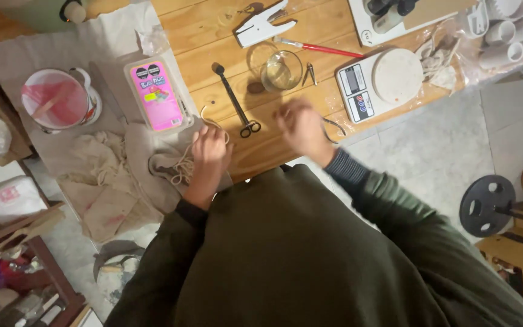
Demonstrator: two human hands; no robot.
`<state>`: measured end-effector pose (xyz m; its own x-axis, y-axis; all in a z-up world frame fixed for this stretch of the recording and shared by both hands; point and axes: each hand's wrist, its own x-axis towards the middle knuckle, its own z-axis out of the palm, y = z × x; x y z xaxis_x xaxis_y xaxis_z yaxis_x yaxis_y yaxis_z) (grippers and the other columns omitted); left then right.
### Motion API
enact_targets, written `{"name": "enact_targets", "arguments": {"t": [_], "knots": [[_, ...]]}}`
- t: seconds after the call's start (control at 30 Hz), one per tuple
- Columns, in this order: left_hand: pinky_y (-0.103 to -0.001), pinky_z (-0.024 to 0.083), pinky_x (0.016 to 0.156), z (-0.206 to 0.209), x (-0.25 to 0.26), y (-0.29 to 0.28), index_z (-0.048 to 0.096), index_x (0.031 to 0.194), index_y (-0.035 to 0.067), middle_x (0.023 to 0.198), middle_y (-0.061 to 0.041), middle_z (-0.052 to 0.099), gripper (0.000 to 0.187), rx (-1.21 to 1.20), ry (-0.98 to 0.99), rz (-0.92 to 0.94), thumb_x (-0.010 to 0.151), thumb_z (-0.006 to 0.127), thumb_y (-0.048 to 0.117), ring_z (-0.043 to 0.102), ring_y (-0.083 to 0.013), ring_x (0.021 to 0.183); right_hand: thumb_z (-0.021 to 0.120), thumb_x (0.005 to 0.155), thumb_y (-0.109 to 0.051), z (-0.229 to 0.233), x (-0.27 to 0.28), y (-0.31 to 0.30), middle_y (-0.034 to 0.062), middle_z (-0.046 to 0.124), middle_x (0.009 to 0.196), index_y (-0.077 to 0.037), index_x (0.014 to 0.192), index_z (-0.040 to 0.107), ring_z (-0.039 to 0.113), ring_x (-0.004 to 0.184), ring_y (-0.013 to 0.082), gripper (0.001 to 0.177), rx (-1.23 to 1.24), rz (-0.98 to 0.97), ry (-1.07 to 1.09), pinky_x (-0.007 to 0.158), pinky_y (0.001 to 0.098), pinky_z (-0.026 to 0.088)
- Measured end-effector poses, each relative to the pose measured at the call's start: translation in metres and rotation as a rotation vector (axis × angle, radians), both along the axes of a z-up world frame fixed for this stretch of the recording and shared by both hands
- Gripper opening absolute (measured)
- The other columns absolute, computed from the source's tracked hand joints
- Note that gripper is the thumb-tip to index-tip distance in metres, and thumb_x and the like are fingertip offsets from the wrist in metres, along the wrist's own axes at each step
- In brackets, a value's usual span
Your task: Preparing candle wicks by attaching metal sustainers and measuring lengths at a workbench.
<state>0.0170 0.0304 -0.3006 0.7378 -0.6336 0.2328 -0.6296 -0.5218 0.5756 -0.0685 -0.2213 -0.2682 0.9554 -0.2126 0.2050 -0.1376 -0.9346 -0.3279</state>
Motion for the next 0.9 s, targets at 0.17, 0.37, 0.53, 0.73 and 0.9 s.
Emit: {"name": "enact_targets", "arguments": {"t": [0.17, 0.37, 0.53, 0.73, 0.9], "knots": [[-0.045, 0.045, 0.084, 0.011, -0.001, 0.005, 0.072, 0.083, 0.012, 0.09, -0.004, 0.071, 0.005, -0.09, -0.007, -0.087, 0.086, 0.077, 0.01, 0.063, -0.0279, 0.095, 0.065, 0.103, -0.04, -0.028, -0.003, 0.058, 0.009, 0.076, 0.112, -0.001, 0.128, 0.071, 0.068, 0.083, 0.0152, 0.047, 1.65, -0.526, 0.913, 0.069, 0.0301, 0.054], [-0.044, 0.043, 0.082, 0.038, -0.014, 0.024, 0.076, 0.092, 0.011, 0.087, -0.005, 0.071, 0.005, -0.2, 0.128, -0.159, 0.087, 0.077, 0.01, 0.063, -0.0278, 0.084, 0.061, 0.107, -0.025, -0.071, 0.003, 0.04, 0.0084, 0.075, 0.112, -0.003, 0.126, 0.073, 0.063, 0.081, 0.0086, 0.031, 1.944, -0.141, 0.316, 0.059, 0.0203, 0.043], [-0.043, 0.046, 0.086, 0.008, -0.016, 0.007, 0.075, 0.093, 0.011, 0.089, -0.007, 0.07, 0.004, -0.223, 0.222, -0.138, 0.09, 0.077, 0.01, 0.063, -0.0302, 0.089, 0.063, 0.103, -0.012, -0.055, -0.012, 0.011, 0.0042, 0.077, 0.111, -0.002, 0.109, 0.07, 0.069, 0.086, 0.0077, 0.014, 1.534, -0.252, 0.111, 0.067, 0.0203, 0.052], [-0.044, 0.046, 0.095, 0.019, 0.017, -0.053, 0.072, 0.105, 0.007, 0.111, -0.01, 0.07, 0.018, -0.223, 0.075, -0.239, 0.087, 0.072, 0.007, 0.062, -0.0316, 0.108, 0.077, 0.093, 0.004, -0.072, -0.015, 0.001, 0.0058, 0.071, 0.098, 0.0, 0.105, 0.07, 0.069, 0.089, 0.0093, 0.014, 1.256, -0.256, -0.173, 0.081, 0.0238, 0.059], [-0.047, 0.041, 0.116, 0.022, 0.062, -0.132, 0.069, 0.119, 0.0, 0.127, -0.013, 0.066, 0.027, -0.202, -0.192, -0.494, 0.093, 0.063, 0.004, 0.058, -0.0296, 0.127, 0.076, 0.093, 0.005, -0.072, -0.022, 0.006, 0.0085, 0.077, 0.1, 0.004, 0.103, 0.073, 0.072, 0.091, 0.0132, 0.01, 1.354, -0.289, -0.21, 0.085, 0.0274, 0.06]]}}
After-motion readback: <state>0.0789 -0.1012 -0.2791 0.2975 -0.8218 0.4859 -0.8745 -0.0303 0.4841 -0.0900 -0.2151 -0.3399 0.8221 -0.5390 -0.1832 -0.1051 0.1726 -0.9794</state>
